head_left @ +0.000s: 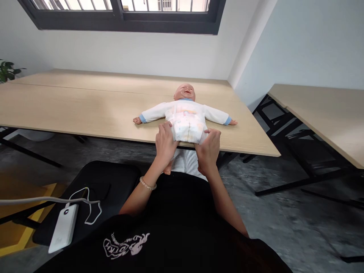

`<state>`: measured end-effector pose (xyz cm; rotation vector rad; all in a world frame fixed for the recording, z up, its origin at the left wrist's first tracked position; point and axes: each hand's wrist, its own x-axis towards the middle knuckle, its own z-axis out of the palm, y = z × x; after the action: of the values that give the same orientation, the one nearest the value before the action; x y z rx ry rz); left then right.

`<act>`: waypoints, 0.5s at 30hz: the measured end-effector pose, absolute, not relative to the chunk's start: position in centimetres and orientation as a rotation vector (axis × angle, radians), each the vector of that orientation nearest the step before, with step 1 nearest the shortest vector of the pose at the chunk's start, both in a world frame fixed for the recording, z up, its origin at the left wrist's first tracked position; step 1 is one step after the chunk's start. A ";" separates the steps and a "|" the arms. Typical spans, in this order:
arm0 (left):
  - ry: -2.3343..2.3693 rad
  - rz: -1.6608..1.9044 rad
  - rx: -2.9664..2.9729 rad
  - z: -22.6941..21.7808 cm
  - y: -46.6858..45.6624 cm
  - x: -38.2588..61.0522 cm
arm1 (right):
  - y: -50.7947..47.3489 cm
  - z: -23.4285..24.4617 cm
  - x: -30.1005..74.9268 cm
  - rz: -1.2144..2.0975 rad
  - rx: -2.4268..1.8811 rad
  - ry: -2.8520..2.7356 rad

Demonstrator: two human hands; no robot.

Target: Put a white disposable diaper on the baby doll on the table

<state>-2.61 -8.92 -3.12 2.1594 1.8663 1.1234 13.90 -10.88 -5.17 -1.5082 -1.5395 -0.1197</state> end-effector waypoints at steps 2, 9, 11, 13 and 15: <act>1.809 1.142 2.132 -3.1 -9.0 -2.9 | -11.0 -5.0 14.0 -0.073 -1.522 -1.554; 1.326 1.258 1.598 -2.2 -8.7 -6.4 | -10.9 -4.3 17.1 0.526 -1.358 -1.501; 1.187 1.323 1.333 -1.8 -7.8 -7.2 | -10.0 -4.0 18.4 0.814 -1.254 -1.342; 1.044 1.363 1.071 -1.3 -6.3 -7.6 | -8.7 -3.7 19.4 0.986 -1.169 -1.164; 0.971 1.331 0.835 -1.2 -4.4 -7.7 | -6.9 -3.3 19.7 1.083 -1.119 -1.029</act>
<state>-7.74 -4.38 -1.20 0.8346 0.9708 1.3312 19.74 -6.94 -3.32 -1.1192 -1.0294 1.0831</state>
